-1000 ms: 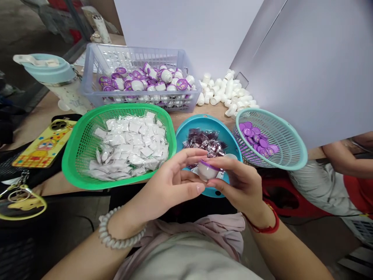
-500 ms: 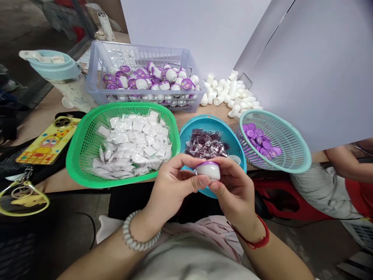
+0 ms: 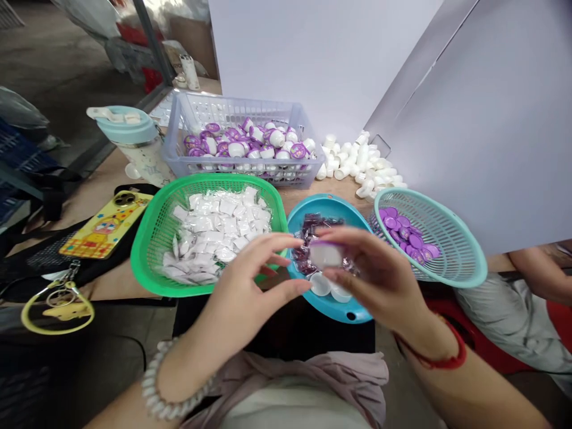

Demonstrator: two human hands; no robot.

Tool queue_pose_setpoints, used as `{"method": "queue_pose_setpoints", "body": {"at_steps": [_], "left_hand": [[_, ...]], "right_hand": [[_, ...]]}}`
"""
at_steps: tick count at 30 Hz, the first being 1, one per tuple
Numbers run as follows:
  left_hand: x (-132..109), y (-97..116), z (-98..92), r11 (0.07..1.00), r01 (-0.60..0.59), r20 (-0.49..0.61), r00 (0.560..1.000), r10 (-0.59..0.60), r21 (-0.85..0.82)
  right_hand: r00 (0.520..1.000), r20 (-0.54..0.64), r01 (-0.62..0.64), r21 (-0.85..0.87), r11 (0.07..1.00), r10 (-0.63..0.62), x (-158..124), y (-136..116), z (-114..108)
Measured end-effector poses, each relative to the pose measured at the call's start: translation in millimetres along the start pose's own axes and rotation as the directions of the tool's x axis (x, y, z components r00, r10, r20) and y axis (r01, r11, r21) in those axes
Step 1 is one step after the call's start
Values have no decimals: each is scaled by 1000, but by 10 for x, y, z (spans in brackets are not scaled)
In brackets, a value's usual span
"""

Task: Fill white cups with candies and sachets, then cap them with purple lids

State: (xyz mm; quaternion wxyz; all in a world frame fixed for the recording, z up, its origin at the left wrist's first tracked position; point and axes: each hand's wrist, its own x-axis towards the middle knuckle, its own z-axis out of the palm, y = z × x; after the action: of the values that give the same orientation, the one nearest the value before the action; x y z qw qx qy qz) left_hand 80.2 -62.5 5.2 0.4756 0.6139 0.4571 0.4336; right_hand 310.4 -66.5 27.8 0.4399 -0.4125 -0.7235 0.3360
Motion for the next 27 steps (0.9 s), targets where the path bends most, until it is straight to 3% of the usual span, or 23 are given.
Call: {"method": "queue_pose_setpoints", "body": {"at_steps": [1, 3, 5, 8, 12, 15, 18, 23, 27], "left_hand": [[43, -34, -160, 979, -46, -9, 999, 49, 200], [141, -126, -465, 838, -39, -32, 997, 67, 544], [242, -229, -694, 686, 39, -16, 999, -40, 727], [359, -352, -840, 561, 124, 47, 958, -281, 818], [449, -431, -806, 559, 120, 169, 883, -438, 820], [496, -451, -759, 554, 90, 220, 856, -468, 828], [514, -450, -734, 538, 51, 247, 850, -466, 842], [493, -441, -730, 560, 28, 262, 864, -431, 828], [483, -420, -741, 622, 25, 273, 884, -379, 783]], "right_hand": [[998, -20, 63, -98, 993, -65, 177, 45, -89], [976, -80, 174, -258, 950, -201, 609, 199, -245], [948, -107, 237, -393, 889, -300, 1111, 421, -355], [926, -121, 230, -571, 788, -358, 1864, 770, -391], [941, -161, 108, -692, 714, -298, 2570, 1039, -199], [980, -164, -46, -744, 667, -116, 2783, 1102, 17], [990, -124, -136, -759, 637, 64, 2814, 1145, 178], [988, -29, -121, -768, 629, 154, 2821, 1242, 259], [987, 94, -8, -780, 626, 129, 2831, 1214, 244]]}}
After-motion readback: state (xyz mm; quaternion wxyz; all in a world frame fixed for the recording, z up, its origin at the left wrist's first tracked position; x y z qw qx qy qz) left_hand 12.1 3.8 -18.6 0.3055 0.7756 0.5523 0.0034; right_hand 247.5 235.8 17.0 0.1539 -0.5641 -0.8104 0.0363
